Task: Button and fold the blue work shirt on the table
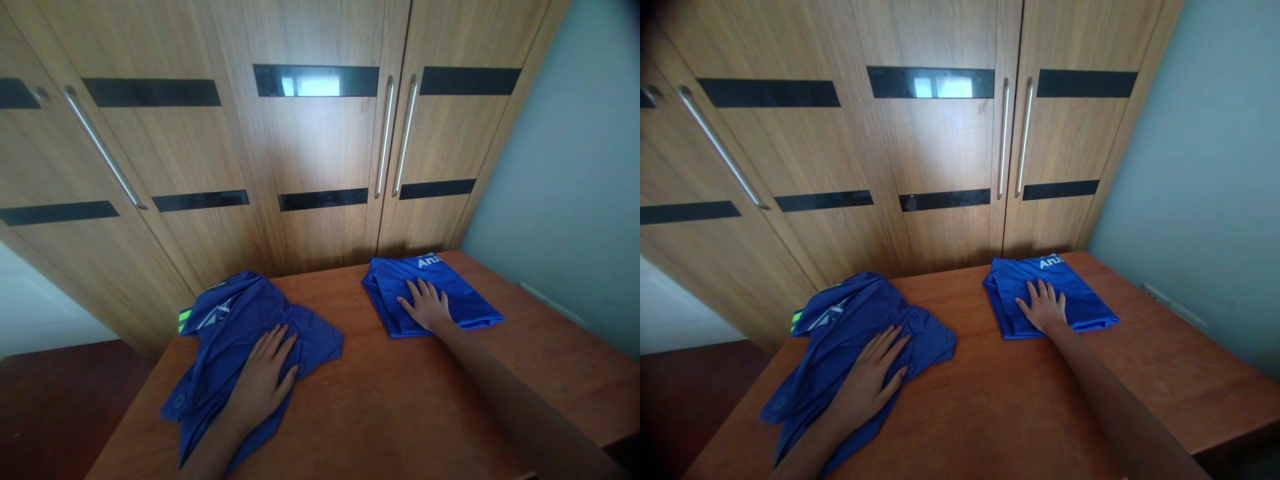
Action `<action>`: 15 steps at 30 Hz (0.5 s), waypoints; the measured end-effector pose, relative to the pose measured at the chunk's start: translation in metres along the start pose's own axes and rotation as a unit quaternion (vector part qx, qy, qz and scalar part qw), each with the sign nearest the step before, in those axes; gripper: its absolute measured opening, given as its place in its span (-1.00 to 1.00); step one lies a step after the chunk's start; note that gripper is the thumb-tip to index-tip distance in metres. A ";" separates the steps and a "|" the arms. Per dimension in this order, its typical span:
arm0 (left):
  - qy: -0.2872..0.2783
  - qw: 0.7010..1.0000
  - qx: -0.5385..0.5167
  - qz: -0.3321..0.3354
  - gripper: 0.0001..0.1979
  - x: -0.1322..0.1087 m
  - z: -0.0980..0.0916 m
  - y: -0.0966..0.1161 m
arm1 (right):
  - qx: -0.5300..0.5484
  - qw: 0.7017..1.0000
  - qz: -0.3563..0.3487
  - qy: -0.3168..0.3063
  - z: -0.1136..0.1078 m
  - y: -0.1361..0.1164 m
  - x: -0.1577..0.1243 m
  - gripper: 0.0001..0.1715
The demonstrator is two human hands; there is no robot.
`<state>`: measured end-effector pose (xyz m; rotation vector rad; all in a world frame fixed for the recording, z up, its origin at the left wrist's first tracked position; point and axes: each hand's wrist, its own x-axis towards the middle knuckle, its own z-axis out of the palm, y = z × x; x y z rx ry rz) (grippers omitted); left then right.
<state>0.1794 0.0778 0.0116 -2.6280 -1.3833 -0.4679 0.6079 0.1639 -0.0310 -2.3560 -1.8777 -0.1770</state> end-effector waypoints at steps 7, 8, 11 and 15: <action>0.003 1.000 -0.002 0.000 -0.49 0.000 -0.001 0.001 | 0.000 1.000 0.001 -0.013 0.002 0.013 0.023 -0.21; 0.002 1.000 -0.003 0.000 -0.49 0.000 -0.001 0.001 | -0.001 1.000 0.001 -0.012 0.002 0.013 0.024 -0.22; -0.001 1.000 -0.013 0.000 -0.51 0.001 -0.002 0.002 | -0.007 1.000 -0.007 0.003 0.000 0.011 0.021 -0.25; -0.004 0.999 -0.037 -0.007 -0.55 0.003 -0.003 0.004 | -0.012 0.999 -0.020 0.029 -0.009 0.000 0.011 -0.37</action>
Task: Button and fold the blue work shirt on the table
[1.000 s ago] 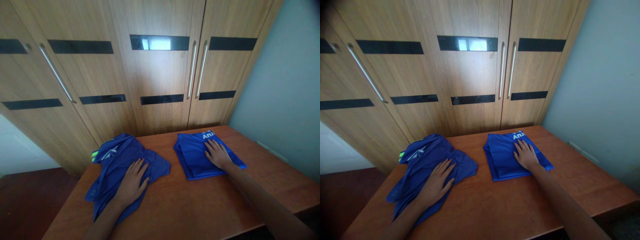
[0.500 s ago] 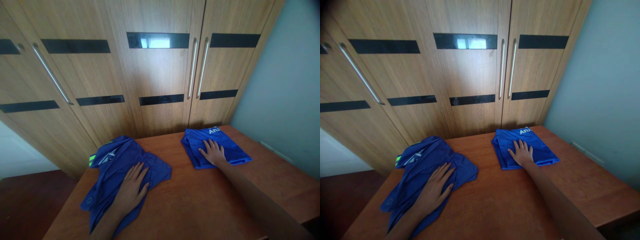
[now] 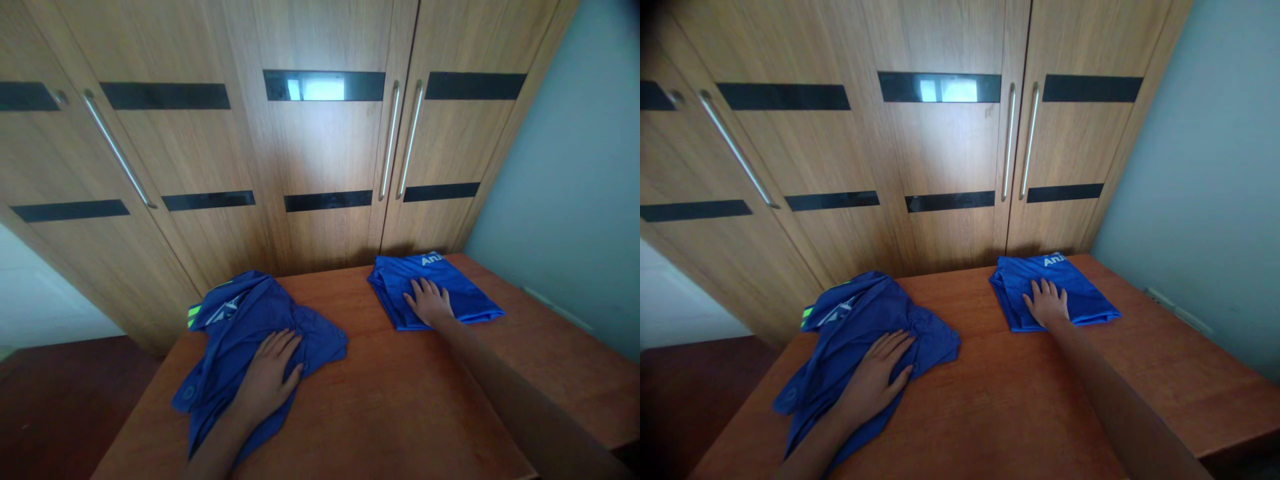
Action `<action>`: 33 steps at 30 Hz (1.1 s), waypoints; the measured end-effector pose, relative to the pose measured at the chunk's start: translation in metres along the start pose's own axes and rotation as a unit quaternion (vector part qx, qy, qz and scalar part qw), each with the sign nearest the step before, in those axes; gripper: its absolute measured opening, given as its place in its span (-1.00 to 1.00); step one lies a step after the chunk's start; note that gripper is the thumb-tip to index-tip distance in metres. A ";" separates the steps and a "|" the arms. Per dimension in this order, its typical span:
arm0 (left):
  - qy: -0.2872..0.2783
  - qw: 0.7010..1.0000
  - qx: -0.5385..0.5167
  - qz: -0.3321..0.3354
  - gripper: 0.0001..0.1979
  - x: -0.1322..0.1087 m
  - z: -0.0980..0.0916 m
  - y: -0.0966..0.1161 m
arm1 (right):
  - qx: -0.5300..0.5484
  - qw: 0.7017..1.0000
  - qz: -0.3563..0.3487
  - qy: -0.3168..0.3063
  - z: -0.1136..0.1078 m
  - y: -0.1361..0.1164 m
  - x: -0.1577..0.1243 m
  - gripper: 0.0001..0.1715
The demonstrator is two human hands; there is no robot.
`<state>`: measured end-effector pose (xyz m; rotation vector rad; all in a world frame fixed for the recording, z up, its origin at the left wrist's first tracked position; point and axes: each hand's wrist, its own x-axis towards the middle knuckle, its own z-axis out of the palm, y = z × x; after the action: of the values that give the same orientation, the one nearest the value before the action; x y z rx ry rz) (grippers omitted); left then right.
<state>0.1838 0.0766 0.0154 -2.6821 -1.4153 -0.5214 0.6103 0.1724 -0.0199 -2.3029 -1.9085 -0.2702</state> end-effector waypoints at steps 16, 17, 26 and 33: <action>-0.064 0.990 -0.110 0.067 -0.57 0.005 -0.023 0.098 | 0.315 0.891 -0.327 -0.010 -0.108 -0.202 -0.101 -0.29; -0.066 0.989 -0.114 0.063 -0.61 0.002 -0.024 0.103 | 0.301 0.884 -0.358 -0.010 -0.114 -0.212 -0.105 -0.24; 0.015 0.986 -0.098 0.131 -0.56 -0.046 -0.042 0.115 | 0.245 0.860 -0.447 -0.012 -0.117 -0.262 -0.119 -0.48; 0.250 0.968 0.009 -0.008 -0.55 -0.074 -0.056 0.057 | 0.582 0.765 -0.272 0.055 -0.145 -0.208 -0.086 -0.65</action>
<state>0.1763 -0.0264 0.0492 -2.2870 -1.2774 -1.0833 0.3834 0.0965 0.1007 -0.8856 -1.7861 0.5774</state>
